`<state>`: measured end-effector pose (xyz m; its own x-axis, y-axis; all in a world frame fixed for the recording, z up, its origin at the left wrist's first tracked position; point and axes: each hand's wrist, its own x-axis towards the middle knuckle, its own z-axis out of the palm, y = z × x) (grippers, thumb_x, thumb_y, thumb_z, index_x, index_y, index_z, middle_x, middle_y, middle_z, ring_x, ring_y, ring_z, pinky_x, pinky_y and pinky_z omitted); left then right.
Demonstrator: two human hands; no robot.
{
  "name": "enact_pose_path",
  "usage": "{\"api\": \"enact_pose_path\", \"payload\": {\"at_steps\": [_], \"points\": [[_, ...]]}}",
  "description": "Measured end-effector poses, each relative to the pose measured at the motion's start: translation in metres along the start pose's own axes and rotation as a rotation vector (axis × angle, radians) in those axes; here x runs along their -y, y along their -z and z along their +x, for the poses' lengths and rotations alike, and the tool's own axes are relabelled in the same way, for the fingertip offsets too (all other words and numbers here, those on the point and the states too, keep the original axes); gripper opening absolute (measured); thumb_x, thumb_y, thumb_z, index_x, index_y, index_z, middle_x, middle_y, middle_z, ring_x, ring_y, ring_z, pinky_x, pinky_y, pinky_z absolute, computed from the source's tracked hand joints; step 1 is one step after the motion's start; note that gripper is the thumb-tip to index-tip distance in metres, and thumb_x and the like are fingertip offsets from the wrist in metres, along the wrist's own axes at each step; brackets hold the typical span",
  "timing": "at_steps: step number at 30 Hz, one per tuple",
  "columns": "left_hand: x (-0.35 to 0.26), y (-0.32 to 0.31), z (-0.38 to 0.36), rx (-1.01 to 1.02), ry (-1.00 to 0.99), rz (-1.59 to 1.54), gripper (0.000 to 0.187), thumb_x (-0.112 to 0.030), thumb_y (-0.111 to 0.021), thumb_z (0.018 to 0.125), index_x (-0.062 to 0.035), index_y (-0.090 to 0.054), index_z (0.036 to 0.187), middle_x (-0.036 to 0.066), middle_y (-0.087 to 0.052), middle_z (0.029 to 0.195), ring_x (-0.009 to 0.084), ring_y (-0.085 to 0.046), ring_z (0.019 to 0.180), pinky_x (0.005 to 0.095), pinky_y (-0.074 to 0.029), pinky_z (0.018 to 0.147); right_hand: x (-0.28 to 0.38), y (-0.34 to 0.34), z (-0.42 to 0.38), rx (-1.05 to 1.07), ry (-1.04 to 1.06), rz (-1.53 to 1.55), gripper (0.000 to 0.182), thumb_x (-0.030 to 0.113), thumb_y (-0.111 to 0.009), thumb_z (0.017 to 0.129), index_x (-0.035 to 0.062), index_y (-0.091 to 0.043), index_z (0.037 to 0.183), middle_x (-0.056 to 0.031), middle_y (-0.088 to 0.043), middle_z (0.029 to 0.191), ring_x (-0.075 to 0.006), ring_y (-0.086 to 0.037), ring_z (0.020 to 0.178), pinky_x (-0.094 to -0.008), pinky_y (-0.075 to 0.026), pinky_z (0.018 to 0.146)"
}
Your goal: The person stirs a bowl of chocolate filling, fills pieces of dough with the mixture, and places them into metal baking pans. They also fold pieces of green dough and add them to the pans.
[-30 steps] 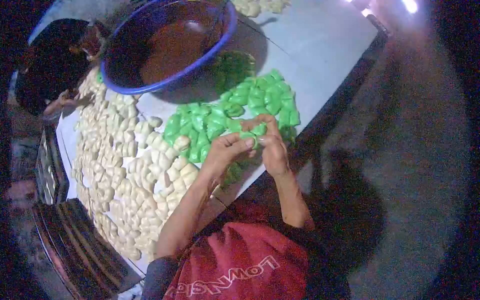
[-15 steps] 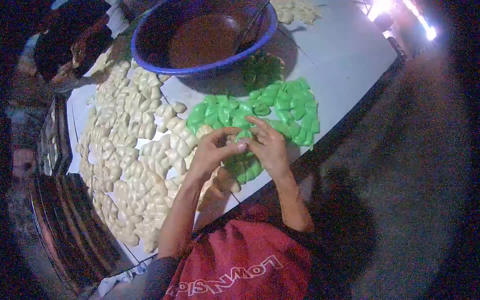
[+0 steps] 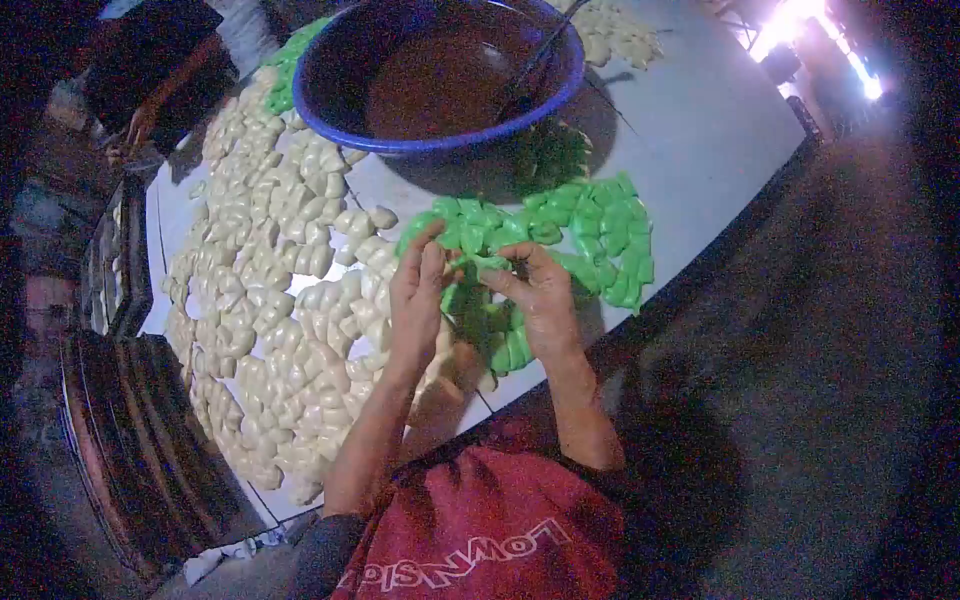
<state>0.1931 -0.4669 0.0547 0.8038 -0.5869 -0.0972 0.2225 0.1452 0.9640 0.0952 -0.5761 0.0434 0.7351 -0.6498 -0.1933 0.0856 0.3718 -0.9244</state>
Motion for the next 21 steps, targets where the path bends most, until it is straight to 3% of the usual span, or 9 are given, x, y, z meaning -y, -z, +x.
{"api": "enact_pose_path", "payload": {"at_steps": [2, 5, 7, 8, 11, 15, 16, 17, 21], "points": [[0.004, -0.006, 0.006, -0.045, -0.285, 0.115, 0.056, -0.04, -0.041, 0.101, -0.0002, -0.037, 0.141, 0.014, -0.057, 0.115, 0.0196, -0.055, 0.103, 0.0331, -0.043, 0.094, 0.014, -0.016, -0.003, 0.034, 0.054, 0.054, 0.03, -0.003, -0.07, 0.077, 0.003, -0.058, 0.104, -0.002, -0.061, 0.093, -0.011, -0.059, 0.085, -0.0237, -0.048, 0.076], [-0.012, -0.025, 0.008, 0.015, -0.508, 0.0, 0.064, -0.047, -0.045, 0.098, 0.0045, -0.043, 0.136, 0.02, -0.056, 0.124, 0.0236, -0.054, 0.116, 0.0352, -0.04, 0.1, 0.028, -0.039, -0.005, 0.025, -0.055, 0.293, 0.03, -0.002, -0.07, 0.078, 0.0033, -0.058, 0.105, -0.0019, -0.061, 0.092, -0.0117, -0.059, 0.086, -0.0245, -0.049, 0.076], [0.005, -0.024, 0.011, 0.092, -0.548, 0.077, 0.06, -0.027, -0.066, 0.086, 0.0039, -0.047, 0.134, 0.019, -0.057, 0.128, 0.0241, -0.058, 0.116, 0.0322, -0.045, 0.095, 0.033, -0.041, -0.005, 0.13, -0.087, 0.449, 0.027, 0.002, -0.068, 0.083, 0.0049, -0.058, 0.108, -0.0014, -0.061, 0.094, -0.01, -0.059, 0.085, -0.0232, -0.049, 0.074], [0.011, -0.027, 0.015, 0.108, -0.543, -0.091, 0.067, -0.029, -0.075, 0.08, 0.0058, -0.05, 0.131, 0.018, -0.06, 0.126, 0.023, -0.06, 0.112, 0.0312, -0.046, 0.094, 0.038, -0.045, -0.003, 0.131, -0.068, 0.489, 0.025, 0.003, -0.067, 0.084, 0.0051, -0.058, 0.108, -0.0011, -0.061, 0.094, -0.0094, -0.058, 0.085, -0.0226, -0.048, 0.073], [0.016, -0.027, 0.027, 0.122, -0.531, -0.077, 0.07, -0.027, -0.078, 0.077, 0.0067, -0.048, 0.131, 0.02, -0.058, 0.127, 0.0206, -0.059, 0.112, 0.0316, -0.046, 0.093, 0.056, -0.057, 0.01, 0.19, -0.07, 0.452, 0.019, 0.009, -0.063, 0.09, 0.0045, -0.059, 0.108, 0.0001, -0.061, 0.094, -0.0072, -0.058, 0.085, -0.0201, -0.047, 0.071], [0.025, -0.023, 0.035, 0.11, -0.145, -0.385, 0.074, -0.024, -0.079, 0.076, 0.0023, -0.045, 0.136, 0.014, -0.06, 0.123, 0.0182, -0.061, 0.103, 0.0306, -0.046, 0.092, 0.066, -0.07, 0.054, 0.252, -0.044, 0.244, 0.011, 0.013, -0.06, 0.093, 0.0056, -0.058, 0.101, 0.0018, -0.059, 0.091, -0.0062, -0.057, 0.08, -0.0195, -0.045, 0.066], [0.019, -0.011, 0.041, 0.241, 0.002, -0.138, 0.07, -0.018, -0.074, 0.083, 0.0002, -0.039, 0.14, 0.013, -0.056, 0.126, 0.0169, -0.06, 0.103, 0.0295, -0.046, 0.091, 0.073, -0.072, 0.072, 0.273, -0.006, 0.191, 0.011, 0.014, -0.059, 0.093, 0.0058, -0.057, 0.1, 0.0017, -0.058, 0.091, -0.006, -0.056, 0.08, -0.0197, -0.045, 0.066], [0.01, -0.004, 0.04, 0.215, 0.029, -0.162, 0.066, -0.016, -0.072, 0.084, -0.0001, -0.039, 0.14, 0.014, -0.056, 0.126, 0.017, -0.06, 0.103, 0.0299, -0.047, 0.09, 0.081, -0.074, 0.091, 0.295, 0.031, 0.138, 0.011, 0.014, -0.058, 0.094, 0.006, -0.056, 0.1, 0.0017, -0.057, 0.09, -0.0058, -0.055, 0.08, -0.02, -0.045, 0.066], [-0.004, 0.029, 0.022, 0.147, 0.123, -0.133, 0.053, -0.011, -0.063, 0.09, -0.0009, -0.041, 0.138, 0.016, -0.056, 0.124, 0.0182, -0.059, 0.103, 0.0294, -0.048, 0.087, 0.093, -0.075, 0.192, 0.477, 0.145, -0.715, 0.018, 0.024, -0.057, 0.093, 0.0063, -0.058, 0.097, -0.0003, -0.059, 0.083, -0.0066, -0.054, 0.075, -0.025, -0.046, 0.066]]}}
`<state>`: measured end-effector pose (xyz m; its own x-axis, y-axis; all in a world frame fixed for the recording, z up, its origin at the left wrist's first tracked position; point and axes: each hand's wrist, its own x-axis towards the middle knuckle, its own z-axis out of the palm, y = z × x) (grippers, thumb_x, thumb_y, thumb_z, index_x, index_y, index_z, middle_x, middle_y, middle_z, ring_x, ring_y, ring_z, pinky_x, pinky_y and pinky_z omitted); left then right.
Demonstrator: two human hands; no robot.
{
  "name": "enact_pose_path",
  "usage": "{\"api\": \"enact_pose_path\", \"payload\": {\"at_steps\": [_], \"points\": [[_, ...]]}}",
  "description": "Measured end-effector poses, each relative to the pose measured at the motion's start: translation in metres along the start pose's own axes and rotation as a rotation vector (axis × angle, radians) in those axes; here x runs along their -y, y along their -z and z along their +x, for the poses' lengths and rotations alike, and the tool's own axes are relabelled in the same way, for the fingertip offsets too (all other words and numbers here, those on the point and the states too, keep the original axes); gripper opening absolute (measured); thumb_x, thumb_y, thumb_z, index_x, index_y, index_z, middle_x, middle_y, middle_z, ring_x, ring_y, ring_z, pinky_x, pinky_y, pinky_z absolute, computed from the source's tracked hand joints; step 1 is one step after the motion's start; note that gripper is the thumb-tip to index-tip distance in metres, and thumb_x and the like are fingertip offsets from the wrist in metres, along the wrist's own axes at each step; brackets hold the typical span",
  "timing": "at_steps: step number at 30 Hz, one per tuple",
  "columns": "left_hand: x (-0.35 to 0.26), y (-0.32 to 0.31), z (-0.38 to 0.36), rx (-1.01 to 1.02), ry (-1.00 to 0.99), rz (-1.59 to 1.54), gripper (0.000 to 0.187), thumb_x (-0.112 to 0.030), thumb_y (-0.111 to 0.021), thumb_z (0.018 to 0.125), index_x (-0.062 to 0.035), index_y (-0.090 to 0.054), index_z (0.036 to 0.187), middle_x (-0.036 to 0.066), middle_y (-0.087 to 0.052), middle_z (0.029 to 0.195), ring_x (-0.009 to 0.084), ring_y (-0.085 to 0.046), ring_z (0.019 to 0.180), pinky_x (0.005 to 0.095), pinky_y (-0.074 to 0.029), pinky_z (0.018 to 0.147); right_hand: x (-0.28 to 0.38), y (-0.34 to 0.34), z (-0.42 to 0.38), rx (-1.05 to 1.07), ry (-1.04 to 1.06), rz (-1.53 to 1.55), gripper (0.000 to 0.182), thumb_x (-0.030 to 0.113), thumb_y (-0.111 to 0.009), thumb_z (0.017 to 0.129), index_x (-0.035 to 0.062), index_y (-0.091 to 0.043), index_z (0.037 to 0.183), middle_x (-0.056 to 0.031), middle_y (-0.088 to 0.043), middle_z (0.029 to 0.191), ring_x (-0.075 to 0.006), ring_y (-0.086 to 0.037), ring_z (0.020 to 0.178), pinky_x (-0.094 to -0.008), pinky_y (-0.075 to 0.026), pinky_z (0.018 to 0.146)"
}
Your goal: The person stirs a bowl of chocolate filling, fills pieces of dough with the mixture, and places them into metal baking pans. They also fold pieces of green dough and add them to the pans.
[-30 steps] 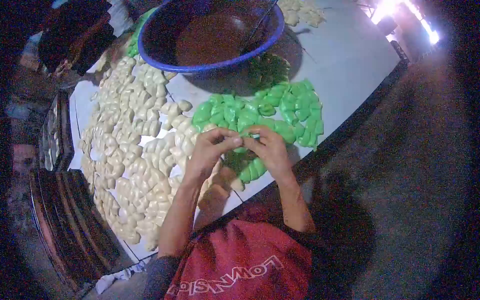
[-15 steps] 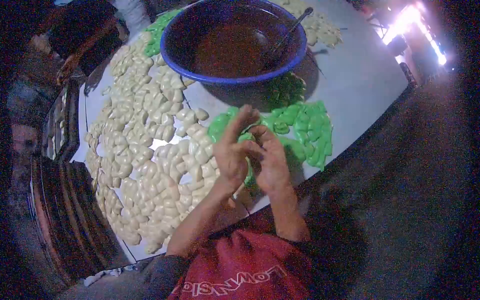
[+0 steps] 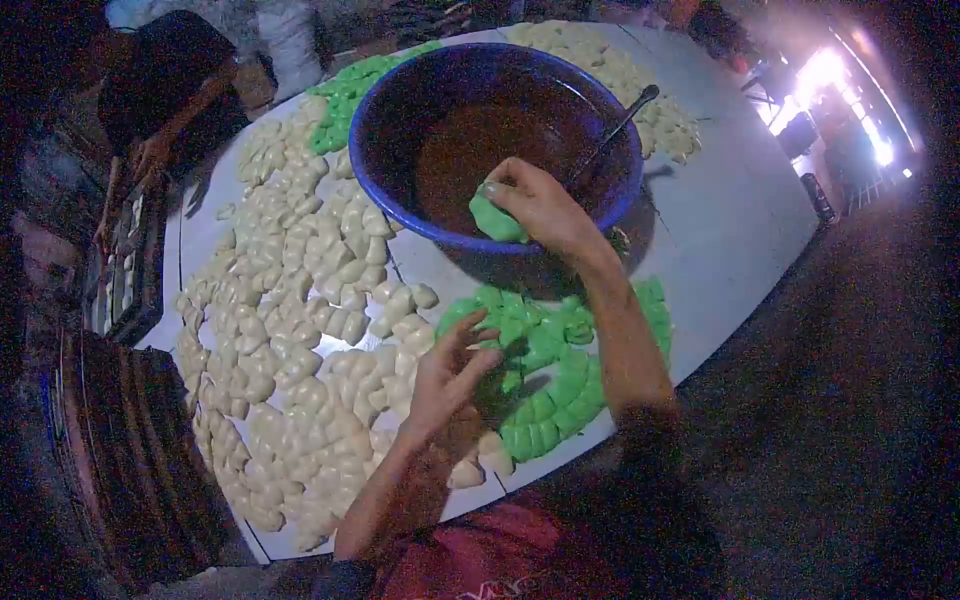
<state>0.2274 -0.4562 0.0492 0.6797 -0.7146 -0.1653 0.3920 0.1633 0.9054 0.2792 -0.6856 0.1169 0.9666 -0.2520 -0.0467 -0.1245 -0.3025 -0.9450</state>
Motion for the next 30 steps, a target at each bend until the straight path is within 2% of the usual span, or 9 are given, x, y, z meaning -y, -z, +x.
{"api": "enact_pose_path", "payload": {"at_steps": [1, 5, 9, 14, 16, 20, 23, 26, 30], "points": [[0.003, 0.011, -0.004, -0.016, 0.005, 0.04, 0.052, -0.011, -0.062, 0.091, -0.0008, -0.041, 0.138, 0.016, -0.056, 0.124, 0.0184, -0.06, 0.103, 0.029, -0.048, 0.086, -0.008, 0.004, 0.021, 0.096, 0.114, -0.248, 0.019, 0.022, -0.053, 0.093, 0.0037, -0.056, 0.098, -0.0032, -0.06, 0.088, -0.0148, -0.058, 0.081, -0.03, -0.046, 0.076], [-0.015, 0.029, -0.019, -0.124, 0.077, 0.113, 0.045, -0.013, -0.06, 0.093, 0.0002, -0.045, 0.134, 0.015, -0.06, 0.12, 0.0194, -0.063, 0.1, 0.0283, -0.052, 0.078, -0.023, -0.001, 0.067, 0.409, 0.025, -0.846, 0.029, 0.028, -0.055, 0.088, 0.0052, -0.058, 0.105, -0.0171, -0.065, 0.095, -0.0329, -0.062, 0.089, -0.042, -0.047, 0.079], [-0.013, 0.043, -0.028, -0.143, 0.011, 0.24, 0.039, -0.015, -0.06, 0.094, 0.0002, -0.051, 0.129, 0.014, -0.065, 0.112, 0.0183, -0.065, 0.094, 0.0287, -0.054, 0.072, -0.044, -0.012, 0.076, 0.765, -0.003, -0.988, 0.03, 0.027, -0.054, 0.087, 0.0033, -0.061, 0.103, -0.0182, -0.065, 0.1, -0.0321, -0.062, 0.092, -0.0416, -0.047, 0.08], [-0.007, 0.054, -0.032, -0.18, 0.02, 0.221, 0.034, -0.017, -0.06, 0.094, -0.0011, -0.056, 0.124, 0.012, -0.068, 0.1, 0.0156, -0.065, 0.092, 0.0275, -0.052, 0.073, -0.037, -0.011, 0.075, 0.629, -0.001, -0.695, 0.027, 0.025, -0.053, 0.087, 0.0014, -0.061, 0.096, -0.0124, -0.064, 0.092, -0.0255, -0.06, 0.087, -0.0377, -0.046, 0.078], [-0.014, 0.052, -0.031, -0.179, 0.117, 0.148, 0.032, -0.013, -0.061, 0.092, 0.0033, -0.057, 0.12, 0.011, -0.064, 0.108, 0.0156, -0.063, 0.094, 0.0285, -0.051, 0.079, -0.031, -0.011, 0.072, 0.581, -0.007, -0.584, 0.025, 0.025, -0.053, 0.087, 0.0015, -0.061, 0.092, -0.007, -0.062, 0.086, -0.0206, -0.059, 0.082, -0.0354, -0.046, 0.076], [-0.016, 0.051, -0.017, -0.126, -0.003, 0.181, 0.032, -0.015, -0.06, 0.093, 0.0034, -0.057, 0.12, 0.01, -0.064, 0.109, 0.015, -0.062, 0.094, 0.0295, -0.05, 0.082, -0.001, -0.015, 0.052, 0.332, -0.227, 0.213, 0.015, 0.022, -0.058, 0.092, 0.0067, -0.057, 0.091, -0.0011, -0.058, 0.078, -0.0107, -0.056, 0.065, -0.0262, -0.048, 0.059], [-0.028, 0.047, 0.003, -0.104, -0.041, 0.25, 0.039, -0.024, -0.056, 0.096, 0.0026, -0.054, 0.125, 0.01, -0.062, 0.116, 0.0172, -0.06, 0.103, 0.0312, -0.049, 0.088, 0.023, -0.031, 0.033, 0.261, -0.138, 0.483, 0.015, 0.022, -0.059, 0.093, 0.0081, -0.055, 0.096, -0.0005, -0.057, 0.077, -0.0097, -0.057, 0.063, -0.0243, -0.049, 0.054], [-0.049, 0.035, 0.01, -0.154, -0.078, -0.148, 0.046, -0.033, -0.051, 0.098, 0.0013, -0.052, 0.128, 0.01, -0.061, 0.12, 0.0203, -0.058, 0.11, 0.0359, -0.049, 0.091, 0.039, -0.061, 0.01, 0.26, -0.089, 0.686, 0.015, 0.021, -0.058, 0.095, 0.0075, -0.055, 0.1, 0.0008, -0.059, 0.088, -0.0061, -0.06, 0.075, -0.0212, -0.052, 0.067], [-0.05, 0.05, -0.011, -0.172, -0.166, -0.461, 0.048, -0.038, -0.049, 0.098, 0.0003, -0.053, 0.127, 0.012, -0.06, 0.121, 0.0226, -0.057, 0.113, 0.0414, -0.046, 0.096, 0.035, -0.118, -0.022, 0.225, -0.085, 0.777, 0.014, 0.02, -0.057, 0.095, 0.0087, -0.056, 0.104, 0.0022, -0.059, 0.089, -0.0042, -0.059, 0.08, -0.0194, -0.049, 0.069]]}}
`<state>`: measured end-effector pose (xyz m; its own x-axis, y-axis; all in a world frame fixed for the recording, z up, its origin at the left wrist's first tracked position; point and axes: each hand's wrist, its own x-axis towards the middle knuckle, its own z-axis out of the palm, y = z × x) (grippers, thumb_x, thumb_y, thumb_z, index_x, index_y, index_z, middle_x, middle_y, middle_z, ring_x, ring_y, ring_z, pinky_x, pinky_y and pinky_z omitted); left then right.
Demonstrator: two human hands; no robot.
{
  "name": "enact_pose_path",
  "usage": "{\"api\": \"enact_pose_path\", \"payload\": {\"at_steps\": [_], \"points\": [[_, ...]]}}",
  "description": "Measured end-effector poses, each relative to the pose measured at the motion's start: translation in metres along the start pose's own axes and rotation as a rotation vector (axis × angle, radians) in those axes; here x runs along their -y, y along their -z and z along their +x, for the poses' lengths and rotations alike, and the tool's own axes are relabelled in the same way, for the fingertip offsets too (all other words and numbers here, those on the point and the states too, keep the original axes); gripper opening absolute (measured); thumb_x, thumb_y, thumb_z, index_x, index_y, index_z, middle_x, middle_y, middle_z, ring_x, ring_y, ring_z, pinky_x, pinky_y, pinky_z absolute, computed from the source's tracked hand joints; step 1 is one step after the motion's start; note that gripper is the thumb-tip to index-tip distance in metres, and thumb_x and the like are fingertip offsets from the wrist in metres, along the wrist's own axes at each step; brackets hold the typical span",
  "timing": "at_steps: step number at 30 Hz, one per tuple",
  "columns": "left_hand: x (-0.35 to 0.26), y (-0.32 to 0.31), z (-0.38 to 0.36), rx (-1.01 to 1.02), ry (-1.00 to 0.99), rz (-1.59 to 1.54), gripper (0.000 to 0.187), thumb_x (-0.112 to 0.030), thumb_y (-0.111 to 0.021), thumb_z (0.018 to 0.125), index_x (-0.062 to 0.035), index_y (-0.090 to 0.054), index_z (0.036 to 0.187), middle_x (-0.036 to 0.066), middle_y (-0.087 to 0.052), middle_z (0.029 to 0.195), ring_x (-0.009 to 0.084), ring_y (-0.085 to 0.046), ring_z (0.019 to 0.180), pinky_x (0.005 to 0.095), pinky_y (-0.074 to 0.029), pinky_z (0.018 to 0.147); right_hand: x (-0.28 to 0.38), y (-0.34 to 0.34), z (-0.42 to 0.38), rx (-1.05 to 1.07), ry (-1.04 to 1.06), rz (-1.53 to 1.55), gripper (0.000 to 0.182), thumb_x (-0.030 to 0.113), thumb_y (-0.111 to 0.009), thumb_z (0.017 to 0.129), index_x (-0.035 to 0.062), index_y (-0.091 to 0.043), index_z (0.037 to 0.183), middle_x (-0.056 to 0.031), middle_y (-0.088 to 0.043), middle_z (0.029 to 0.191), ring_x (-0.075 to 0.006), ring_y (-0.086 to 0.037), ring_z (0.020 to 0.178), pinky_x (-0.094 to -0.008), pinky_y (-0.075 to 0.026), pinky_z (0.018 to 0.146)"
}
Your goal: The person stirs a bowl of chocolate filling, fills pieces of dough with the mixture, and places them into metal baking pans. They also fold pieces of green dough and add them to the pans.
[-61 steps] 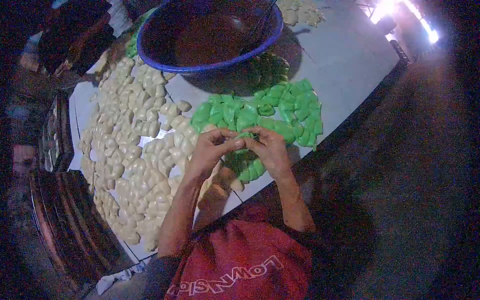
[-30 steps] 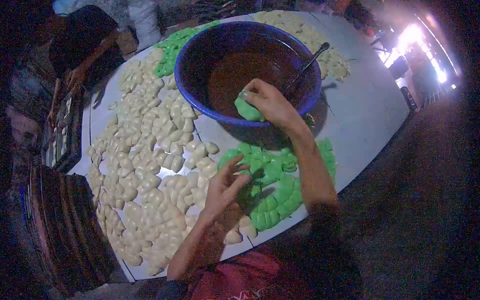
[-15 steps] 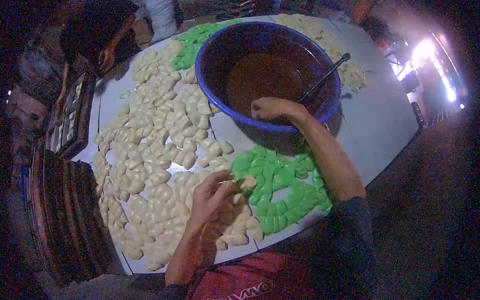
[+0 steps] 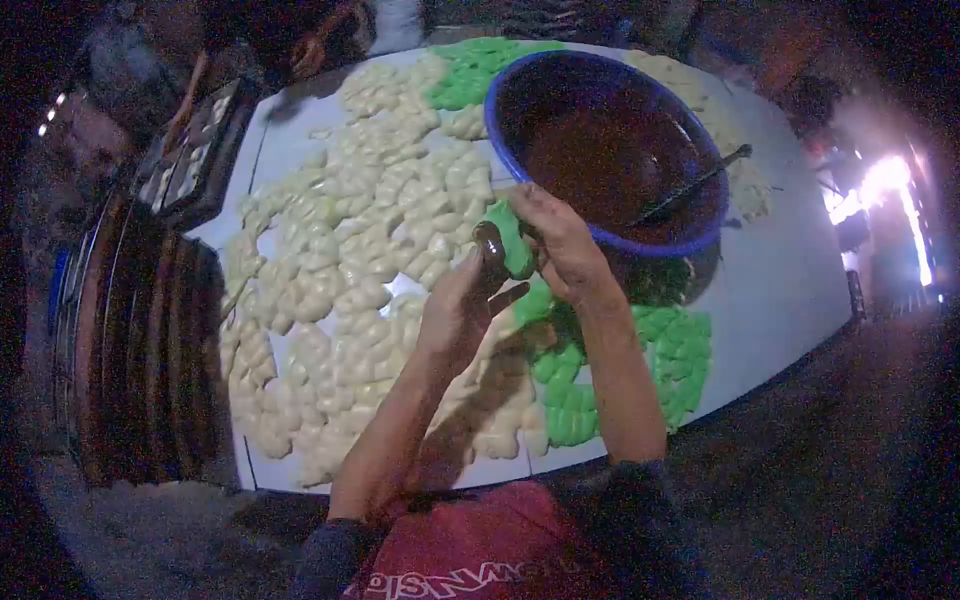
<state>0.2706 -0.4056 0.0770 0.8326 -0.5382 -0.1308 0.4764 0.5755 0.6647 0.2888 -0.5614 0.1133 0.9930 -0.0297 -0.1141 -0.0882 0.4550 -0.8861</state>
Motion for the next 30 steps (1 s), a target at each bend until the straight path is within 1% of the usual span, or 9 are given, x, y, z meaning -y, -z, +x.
{"api": "enact_pose_path", "payload": {"at_steps": [6, 8, 12, 16, 18, 20, 23, 26, 30], "points": [[-0.04, 0.064, -0.05, -0.259, -0.13, 0.152, 0.039, -0.03, -0.058, 0.094, 0.0032, -0.059, 0.116, 0.012, -0.065, 0.107, 0.0188, -0.065, 0.091, 0.0327, -0.053, 0.086, -0.059, -0.054, -0.022, 0.128, -0.005, 0.052, 0.025, 0.019, -0.06, 0.089, 0.0081, -0.055, 0.111, -0.0006, -0.061, 0.098, -0.0091, -0.059, 0.088, -0.0221, -0.047, 0.076], [-0.055, 0.082, -0.067, -0.4, -0.176, 0.218, 0.036, -0.026, -0.061, 0.093, 0.0037, -0.062, 0.113, 0.01, -0.067, 0.101, 0.0168, -0.066, 0.085, 0.0301, -0.054, 0.082, -0.09, -0.066, -0.025, 0.12, 0.173, -0.29, 0.047, 0.009, -0.072, 0.079, 0.0036, -0.051, 0.121, -0.0081, -0.058, 0.115, -0.015, -0.056, 0.108, -0.0329, -0.047, 0.092], [-0.077, 0.097, -0.1, -0.463, -0.333, 0.284, 0.032, -0.021, -0.064, 0.091, 0.0044, -0.065, 0.11, 0.007, -0.068, 0.094, 0.0126, -0.065, 0.08, 0.0265, -0.054, 0.076, -0.113, -0.139, -0.041, 0.117, 0.619, -0.937, 0.051, 0.009, -0.076, 0.074, 0.0055, -0.057, 0.12, -0.0145, -0.053, 0.123, -0.0263, -0.057, 0.112, -0.0339, -0.046, 0.093], [-0.09, 0.116, -0.12, -0.575, -0.479, 0.445, 0.034, -0.018, -0.064, 0.091, 0.0054, -0.063, 0.116, 0.009, -0.067, 0.102, 0.0093, -0.061, 0.09, 0.0229, -0.05, 0.081, -0.142, -0.178, -0.041, 0.051, 0.467, -0.77, 0.025, 0.005, -0.069, 0.079, 0.0026, -0.066, 0.104, -0.0124, -0.06, 0.105, -0.0216, -0.061, 0.092, -0.0308, -0.048, 0.081], [-0.105, 0.122, -0.133, -0.583, -0.367, 0.404, 0.037, -0.021, -0.067, 0.089, 0.0041, -0.063, 0.116, 0.009, -0.067, 0.101, 0.0116, -0.063, 0.091, 0.0256, -0.053, 0.079, -0.151, -0.191, -0.035, 0.058, 0.478, -0.726, 0.015, 0.007, -0.067, 0.083, 0.0022, -0.069, 0.097, -0.0064, -0.065, 0.087, -0.015, -0.061, 0.083, -0.0247, -0.046, 0.074], [-0.124, 0.128, -0.141, -0.563, -0.276, 0.291, 0.037, -0.022, -0.068, 0.089, 0.0031, -0.063, 0.115, 0.007, -0.067, 0.1, 0.013, -0.064, 0.089, 0.0292, -0.055, 0.077, -0.155, -0.205, -0.036, 0.057, 0.137, -0.513, 0.015, 0.009, -0.066, 0.085, 0.0016, -0.069, 0.097, -0.0024, -0.066, 0.087, -0.0117, -0.059, 0.082, -0.0246, -0.046, 0.074], [-0.147, 0.152, -0.154, -0.499, -0.137, 0.3, 0.035, -0.027, -0.069, 0.088, -0.0012, -0.065, 0.111, 0.005, -0.068, 0.097, 0.0116, -0.065, 0.084, 0.0269, -0.056, 0.071, -0.159, -0.213, -0.034, 0.204, 0.085, -0.493, 0.019, 0.011, -0.065, 0.086, 0.0004, -0.068, 0.101, -0.0011, -0.067, 0.092, -0.0108, -0.057, 0.084, -0.026, -0.046, 0.075], [-0.171, 0.158, -0.173, -0.515, -0.126, 0.334, 0.033, -0.028, -0.067, 0.089, -0.0025, -0.065, 0.111, 0.004, -0.068, 0.096, 0.0101, -0.065, 0.081, 0.0248, -0.055, 0.067, -0.156, -0.221, -0.038, 0.479, 0.331, -0.612, 0.029, 0.008, -0.067, 0.084, 0.0035, -0.066, 0.113, -0.0094, -0.064, 0.106, -0.0155, -0.06, 0.092, -0.0284, -0.047, 0.077], [-0.172, 0.161, -0.188, -0.454, -0.237, 0.354, 0.029, -0.018, -0.065, 0.089, 0.0, -0.064, 0.112, 0.006, -0.068, 0.097, 0.0118, -0.065, 0.084, 0.025, -0.055, 0.071, -0.159, -0.235, -0.035, 0.47, 0.408, -0.633, 0.028, 0.003, -0.069, 0.082, 0.0044, -0.067, 0.111, -0.0106, -0.06, 0.112, -0.0181, -0.058, 0.099, -0.029, -0.047, 0.078]]}}
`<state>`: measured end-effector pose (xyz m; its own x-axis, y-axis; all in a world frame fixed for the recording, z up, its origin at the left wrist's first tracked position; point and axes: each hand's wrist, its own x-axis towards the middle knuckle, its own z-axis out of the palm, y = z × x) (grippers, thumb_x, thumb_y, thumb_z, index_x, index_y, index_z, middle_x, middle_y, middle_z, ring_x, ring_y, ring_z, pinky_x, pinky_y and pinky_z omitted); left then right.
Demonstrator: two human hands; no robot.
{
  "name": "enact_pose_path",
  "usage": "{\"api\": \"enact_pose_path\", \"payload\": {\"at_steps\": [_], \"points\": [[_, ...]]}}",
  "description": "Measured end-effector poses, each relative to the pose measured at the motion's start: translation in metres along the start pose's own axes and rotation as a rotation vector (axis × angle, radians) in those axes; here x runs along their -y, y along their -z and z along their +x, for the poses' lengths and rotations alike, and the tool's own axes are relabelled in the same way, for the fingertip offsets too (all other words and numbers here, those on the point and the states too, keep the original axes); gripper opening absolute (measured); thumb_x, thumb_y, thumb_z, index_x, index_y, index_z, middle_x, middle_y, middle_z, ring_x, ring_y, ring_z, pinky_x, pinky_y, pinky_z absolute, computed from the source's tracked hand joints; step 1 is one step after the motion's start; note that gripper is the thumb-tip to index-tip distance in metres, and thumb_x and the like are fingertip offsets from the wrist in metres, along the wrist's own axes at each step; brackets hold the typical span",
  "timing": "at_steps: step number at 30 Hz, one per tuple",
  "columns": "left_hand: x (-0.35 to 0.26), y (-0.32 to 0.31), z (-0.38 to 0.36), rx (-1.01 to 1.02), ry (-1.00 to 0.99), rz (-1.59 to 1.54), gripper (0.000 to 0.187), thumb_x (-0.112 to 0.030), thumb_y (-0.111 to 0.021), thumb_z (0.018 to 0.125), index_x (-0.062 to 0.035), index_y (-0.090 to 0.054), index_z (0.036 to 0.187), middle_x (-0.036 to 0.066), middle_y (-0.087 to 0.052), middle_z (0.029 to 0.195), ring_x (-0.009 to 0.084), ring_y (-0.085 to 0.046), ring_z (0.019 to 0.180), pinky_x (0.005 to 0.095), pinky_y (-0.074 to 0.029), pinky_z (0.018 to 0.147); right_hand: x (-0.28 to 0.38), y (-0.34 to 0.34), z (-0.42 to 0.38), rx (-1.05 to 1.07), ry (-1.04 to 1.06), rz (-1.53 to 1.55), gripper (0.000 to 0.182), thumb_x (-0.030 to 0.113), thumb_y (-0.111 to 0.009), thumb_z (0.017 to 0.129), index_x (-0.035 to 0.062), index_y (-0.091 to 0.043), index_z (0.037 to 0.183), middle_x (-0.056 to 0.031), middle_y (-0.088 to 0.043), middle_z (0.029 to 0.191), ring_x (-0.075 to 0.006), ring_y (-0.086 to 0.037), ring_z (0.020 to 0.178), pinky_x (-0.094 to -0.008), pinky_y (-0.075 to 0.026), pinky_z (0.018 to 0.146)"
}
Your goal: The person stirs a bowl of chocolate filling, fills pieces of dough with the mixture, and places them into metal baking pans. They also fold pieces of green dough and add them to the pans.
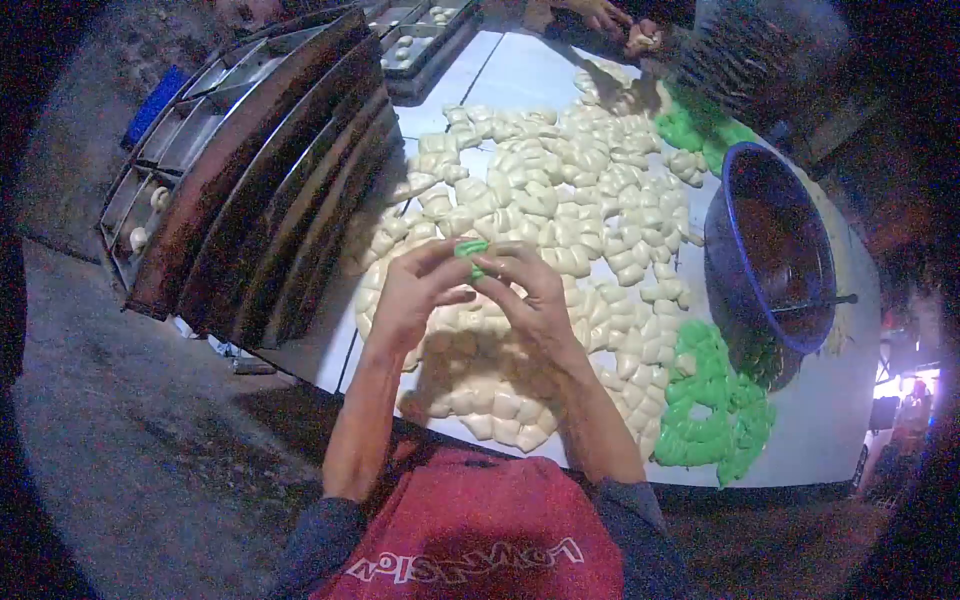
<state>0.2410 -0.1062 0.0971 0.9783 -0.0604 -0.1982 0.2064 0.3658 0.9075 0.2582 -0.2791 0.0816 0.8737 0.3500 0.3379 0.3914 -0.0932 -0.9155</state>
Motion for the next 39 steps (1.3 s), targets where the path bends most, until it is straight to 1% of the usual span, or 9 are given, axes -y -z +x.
{"api": "enact_pose_path", "payload": {"at_steps": [5, 8, 13, 17, 22, 28, 31, 34, 39], "points": [[-0.007, 0.011, -0.013, 0.048, -0.164, -0.009, 0.023, -0.004, -0.061, 0.088, 0.0022, -0.065, 0.109, 0.008, -0.067, 0.101, 0.0128, -0.065, 0.087, 0.0263, -0.056, 0.074, 0.01, -0.039, 0.005, -0.307, 0.074, 0.389, 0.025, -0.004, -0.068, 0.081, 0.0043, -0.063, 0.104, -0.0109, -0.053, 0.122, -0.0199, -0.055, 0.104, -0.0315, -0.048, 0.082], [0.003, 0.021, -0.013, 0.04, -0.178, 0.031, 0.022, -0.001, -0.055, 0.089, 0.0017, -0.066, 0.109, 0.008, -0.067, 0.101, 0.0124, -0.065, 0.087, 0.0274, -0.057, 0.074, -0.007, -0.043, 0.009, -0.242, 0.308, -0.089, 0.024, -0.002, -0.068, 0.083, 0.0039, -0.061, 0.105, -0.0125, -0.061, 0.103, -0.0208, -0.059, 0.094, -0.0326, -0.049, 0.08], [-0.01, 0.016, -0.034, 0.149, -0.316, 0.159, 0.033, 0.0, -0.053, 0.091, 0.0029, -0.057, 0.124, 0.009, -0.065, 0.11, 0.0122, -0.06, 0.103, 0.0264, -0.052, 0.086, -0.004, -0.058, 0.015, -0.397, 0.402, -0.068, 0.014, 0.006, -0.07, 0.084, 0.0024, -0.06, 0.094, -0.0099, -0.062, 0.087, -0.0175, -0.058, 0.074, -0.0288, -0.048, 0.065], [-0.031, 0.02, -0.053, -0.095, -0.311, 0.405, 0.025, 0.0, -0.069, 0.083, 0.0038, -0.066, 0.108, 0.007, -0.069, 0.097, 0.0099, -0.064, 0.088, 0.0224, -0.052, 0.076, 0.029, -0.073, 0.025, -0.373, 0.256, 0.013, 0.018, 0.015, -0.067, 0.088, 0.0021, -0.064, 0.075, -0.0063, -0.059, 0.065, -0.0136, -0.055, 0.059, -0.0275, -0.044, 0.053], [-0.08, 0.038, -0.089, -0.301, -0.417, 0.379, 0.015, -0.001, -0.067, 0.086, 0.0057, -0.068, 0.099, 0.008, -0.07, 0.092, 0.0101, -0.064, 0.082, 0.0228, -0.053, 0.074, 0.085, -0.079, 0.037, -0.094, 0.641, -0.365, 0.031, 0.013, -0.075, 0.08, 0.005, -0.064, 0.108, -0.0144, -0.066, 0.098, -0.0242, -0.066, 0.085, -0.0284, -0.053, 0.069], [-0.169, 0.055, -0.141, -0.37, -0.759, 0.434, 0.055, -0.034, -0.051, 0.097, 0.005, -0.039, 0.134, 0.013, -0.071, 0.088, 0.0171, -0.067, 0.081, 0.0284, -0.051, 0.071, 0.174, -0.102, 0.075, 0.22, 0.8, -0.331, 0.042, 0.007, -0.085, 0.065, 0.0099, -0.065, 0.102, -0.0122, -0.068, 0.093, -0.0258, -0.067, 0.082, -0.0335, -0.056, 0.067], [-0.213, 0.099, -0.147, -0.659, -0.942, 0.611, 0.039, -0.031, -0.056, 0.095, -0.0009, -0.055, 0.121, 0.015, -0.07, 0.087, 0.0176, -0.068, 0.077, 0.0297, -0.051, 0.068, 0.203, -0.136, 0.125, 0.254, 0.774, -0.156, 0.036, -0.001, -0.077, 0.07, 0.0049, -0.064, 0.103, -0.0117, -0.068, 0.094, -0.0213, -0.066, 0.077, -0.0289, -0.052, 0.067], [-0.263, 0.159, -0.142, -1.022, -0.813, 1.112, 0.027, -0.029, -0.062, 0.091, -0.0056, -0.07, 0.102, 0.016, -0.07, 0.09, 0.0228, -0.07, 0.077, 0.0318, -0.051, 0.068, 0.218, -0.181, 0.18, 0.315, 0.468, 0.006, 0.028, 0.016, -0.071, 0.082, 0.0012, -0.06, 0.104, -0.0136, -0.069, 0.084, -0.0232, -0.068, 0.074, -0.0311, -0.053, 0.066], [-0.307, 0.256, -0.102, -0.819, -0.235, 1.704, 0.028, -0.035, -0.067, 0.077, -0.0103, -0.074, 0.089, 0.014, -0.069, 0.081, 0.0316, -0.067, 0.078, 0.0413, -0.05, 0.07, 0.193, -0.276, 0.274, 0.313, 0.462, -0.338, 0.037, 0.036, -0.067, 0.077, 0.0037, -0.066, 0.094, -0.0223, -0.067, 0.086, -0.0361, -0.065, 0.083, -0.0438, -0.05, 0.075]]}}
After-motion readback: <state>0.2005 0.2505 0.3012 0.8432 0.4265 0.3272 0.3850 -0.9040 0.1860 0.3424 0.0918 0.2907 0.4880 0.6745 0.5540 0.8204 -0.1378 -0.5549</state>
